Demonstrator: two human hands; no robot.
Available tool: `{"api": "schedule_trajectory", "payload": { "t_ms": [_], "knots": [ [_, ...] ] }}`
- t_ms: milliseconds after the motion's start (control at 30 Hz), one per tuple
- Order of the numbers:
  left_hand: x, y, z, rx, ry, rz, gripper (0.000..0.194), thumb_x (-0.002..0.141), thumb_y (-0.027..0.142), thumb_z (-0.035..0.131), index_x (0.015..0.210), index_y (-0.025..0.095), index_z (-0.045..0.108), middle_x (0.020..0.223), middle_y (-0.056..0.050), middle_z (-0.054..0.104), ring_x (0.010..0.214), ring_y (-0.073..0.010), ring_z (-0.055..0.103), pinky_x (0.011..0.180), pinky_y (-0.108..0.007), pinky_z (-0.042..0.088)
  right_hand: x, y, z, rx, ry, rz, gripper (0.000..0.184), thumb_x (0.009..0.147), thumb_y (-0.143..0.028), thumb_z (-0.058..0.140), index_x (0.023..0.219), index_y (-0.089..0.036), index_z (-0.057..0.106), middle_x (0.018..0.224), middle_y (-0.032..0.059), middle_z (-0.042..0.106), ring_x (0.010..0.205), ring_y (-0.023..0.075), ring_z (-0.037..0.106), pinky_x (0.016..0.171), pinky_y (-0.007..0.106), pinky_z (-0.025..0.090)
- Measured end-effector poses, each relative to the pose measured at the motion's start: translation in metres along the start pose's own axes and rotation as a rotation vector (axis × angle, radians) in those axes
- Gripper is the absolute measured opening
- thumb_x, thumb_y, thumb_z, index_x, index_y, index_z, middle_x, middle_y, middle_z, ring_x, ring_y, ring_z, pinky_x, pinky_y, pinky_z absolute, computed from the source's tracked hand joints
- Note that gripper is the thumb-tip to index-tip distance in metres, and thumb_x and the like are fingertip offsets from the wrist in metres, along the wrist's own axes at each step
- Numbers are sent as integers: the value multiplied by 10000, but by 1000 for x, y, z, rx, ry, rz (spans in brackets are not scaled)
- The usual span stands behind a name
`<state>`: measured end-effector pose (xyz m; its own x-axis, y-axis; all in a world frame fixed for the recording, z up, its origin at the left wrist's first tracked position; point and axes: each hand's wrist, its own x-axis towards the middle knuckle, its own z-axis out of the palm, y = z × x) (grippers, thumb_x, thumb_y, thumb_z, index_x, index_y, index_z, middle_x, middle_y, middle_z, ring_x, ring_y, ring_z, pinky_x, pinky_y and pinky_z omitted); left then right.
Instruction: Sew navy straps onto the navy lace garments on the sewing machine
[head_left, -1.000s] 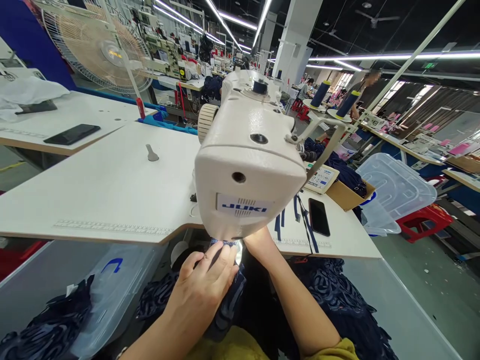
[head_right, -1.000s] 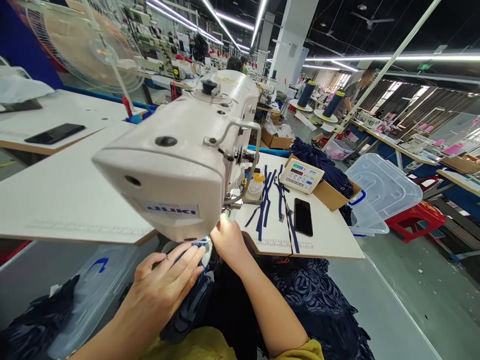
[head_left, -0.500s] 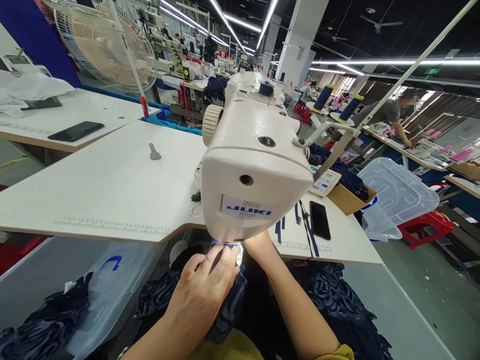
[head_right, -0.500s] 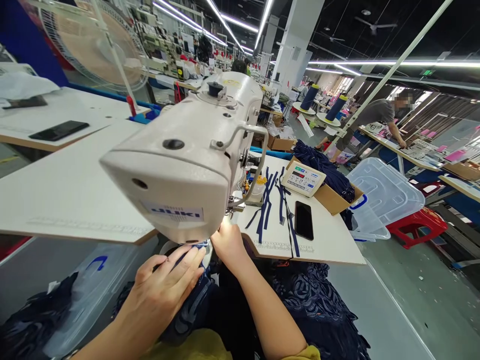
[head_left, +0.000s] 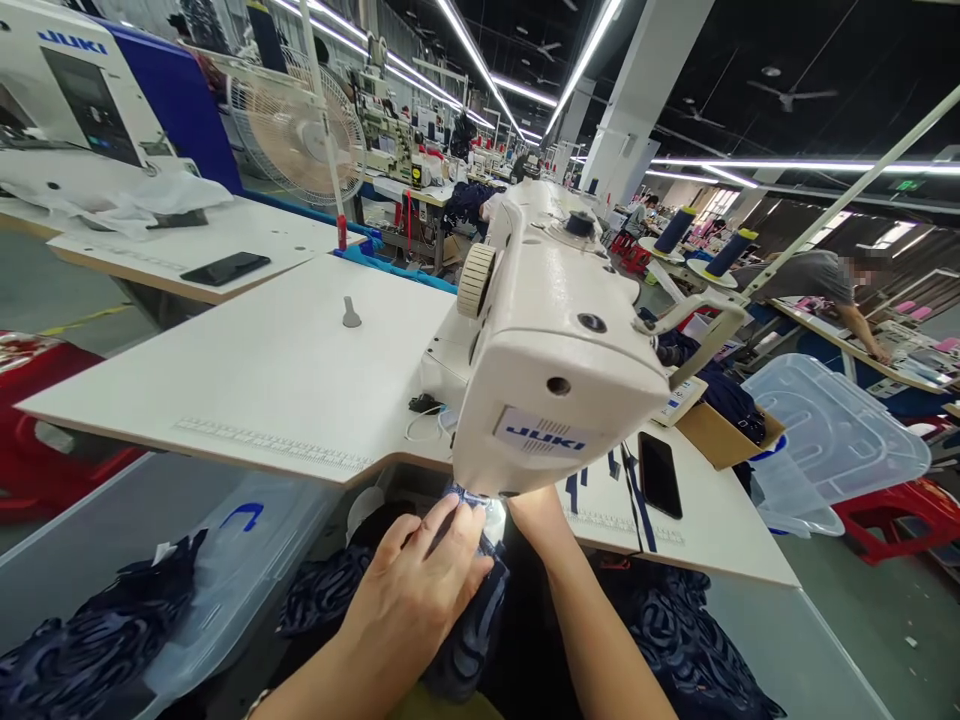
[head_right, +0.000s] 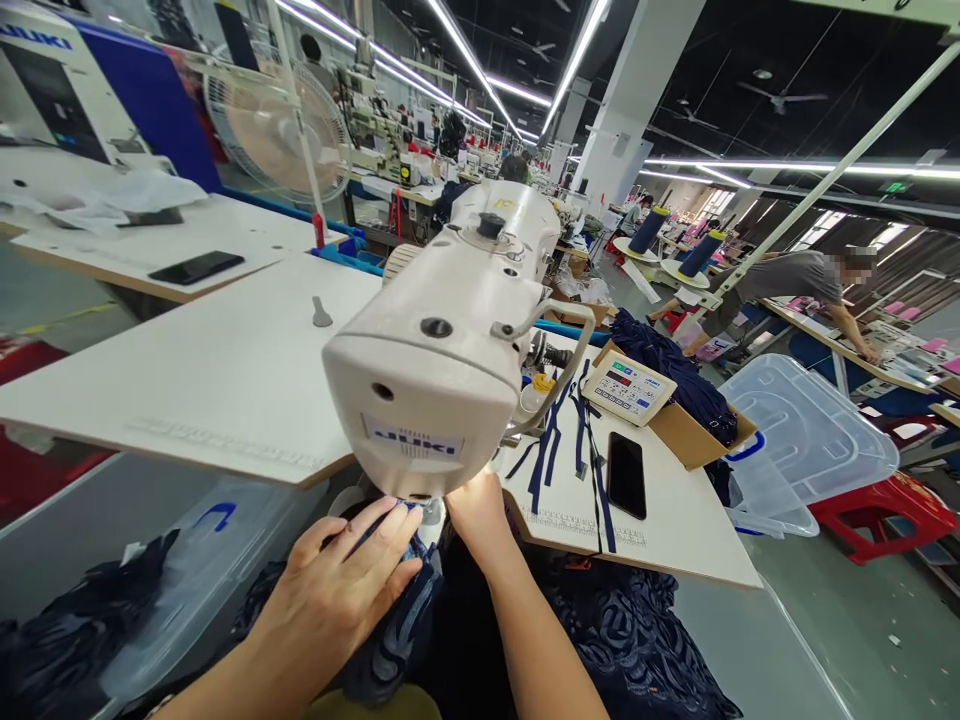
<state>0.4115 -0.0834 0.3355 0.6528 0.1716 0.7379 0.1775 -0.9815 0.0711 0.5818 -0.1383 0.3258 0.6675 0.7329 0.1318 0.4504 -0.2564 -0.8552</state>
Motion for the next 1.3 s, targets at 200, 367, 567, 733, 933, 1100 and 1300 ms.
{"api": "schedule_trajectory", "payload": {
  "t_ms": [200,367,567,733,933,1100,1300],
  "knots": [
    [-2,0,0,-55,-15,5,267,919,239,529,1171,210,610,1098,-30,706,1043,-192,631,893,-346,343,0,-10,-2,41,-2,-90,275,806,-243,504,1041,-220,645,958,83,699,896,235,623,830,362,492],
    [-5,-3,4,-99,42,29,277,931,245,511,1194,245,596,1086,-7,711,1045,-165,627,915,-331,326,-2,-14,-3,82,11,-27,229,779,-219,540,972,-212,662,904,66,703,934,240,625,834,358,498],
    [-6,-2,8,-87,36,47,273,920,228,519,1179,224,604,1107,-12,703,1055,-188,619,904,-358,317,-6,-18,-5,181,-42,-24,160,763,-188,546,863,-202,671,788,33,691,866,226,634,827,345,503],
    [-3,0,11,-76,73,45,269,912,216,523,1166,222,611,1089,-13,711,1033,-190,624,898,-362,318,-7,-20,-5,129,3,-4,138,764,-184,542,823,-198,665,801,43,691,832,219,629,815,336,498],
    [1,1,13,-72,60,18,269,921,224,513,1172,210,606,1080,-17,718,1008,-194,637,884,-371,320,-3,-17,-2,81,45,-16,167,787,-233,535,895,-196,657,914,80,707,834,217,639,780,322,503],
    [0,0,13,-70,49,31,261,929,225,499,1160,193,616,1094,-17,712,1005,-193,637,880,-373,319,-4,-13,0,29,79,-9,202,784,-260,520,909,-185,660,910,85,714,797,206,635,737,306,507],
    [1,-1,11,-74,47,29,261,931,233,501,1161,190,618,1093,-10,713,996,-178,633,893,-360,317,-5,-14,0,34,85,-40,223,778,-274,499,863,-181,682,847,88,721,814,222,648,766,324,513]
  ]
}}
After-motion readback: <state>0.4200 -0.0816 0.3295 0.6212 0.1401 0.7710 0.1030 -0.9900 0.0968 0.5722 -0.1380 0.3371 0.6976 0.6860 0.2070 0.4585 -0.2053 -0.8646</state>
